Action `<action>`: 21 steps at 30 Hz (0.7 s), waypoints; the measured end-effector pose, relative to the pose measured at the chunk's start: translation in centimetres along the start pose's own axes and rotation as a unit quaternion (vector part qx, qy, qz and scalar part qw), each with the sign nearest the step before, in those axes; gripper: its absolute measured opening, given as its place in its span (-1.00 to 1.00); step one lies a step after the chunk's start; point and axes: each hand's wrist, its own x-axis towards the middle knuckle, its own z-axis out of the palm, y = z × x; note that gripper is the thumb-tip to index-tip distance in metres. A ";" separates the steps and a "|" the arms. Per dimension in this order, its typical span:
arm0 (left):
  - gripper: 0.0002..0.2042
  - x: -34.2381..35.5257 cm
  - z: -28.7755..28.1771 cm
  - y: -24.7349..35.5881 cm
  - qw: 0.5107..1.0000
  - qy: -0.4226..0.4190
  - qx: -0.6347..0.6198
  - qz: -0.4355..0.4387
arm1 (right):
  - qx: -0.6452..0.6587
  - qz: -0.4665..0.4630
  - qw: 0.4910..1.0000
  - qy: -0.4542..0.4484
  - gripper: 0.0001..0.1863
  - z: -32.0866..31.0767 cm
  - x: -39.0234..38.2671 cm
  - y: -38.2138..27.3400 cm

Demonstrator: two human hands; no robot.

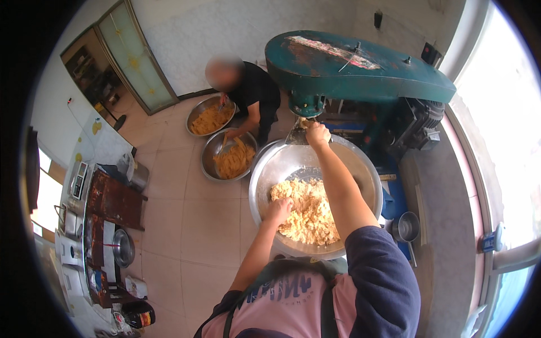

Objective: The person scoops dough into a noodle processing machine and handles the resulting extruded noodle strands by hand, placing them into large metal bowls on the floor.

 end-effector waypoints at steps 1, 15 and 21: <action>-0.87 -0.1 -0.2 0.7 1.000 -0.022 0.006 -0.020 | -0.001 0.015 1.000 0.006 -0.72 0.1 0.5 0.5; -0.89 0.7 -0.2 1.0 0.999 -0.034 0.004 0.016 | -0.011 -0.109 0.994 -0.004 -0.79 -1.9 -3.5 0.1; -0.90 0.7 0.0 0.4 0.999 -0.016 -0.016 0.027 | -0.011 -0.097 0.995 0.034 -0.74 1.7 -0.1 1.9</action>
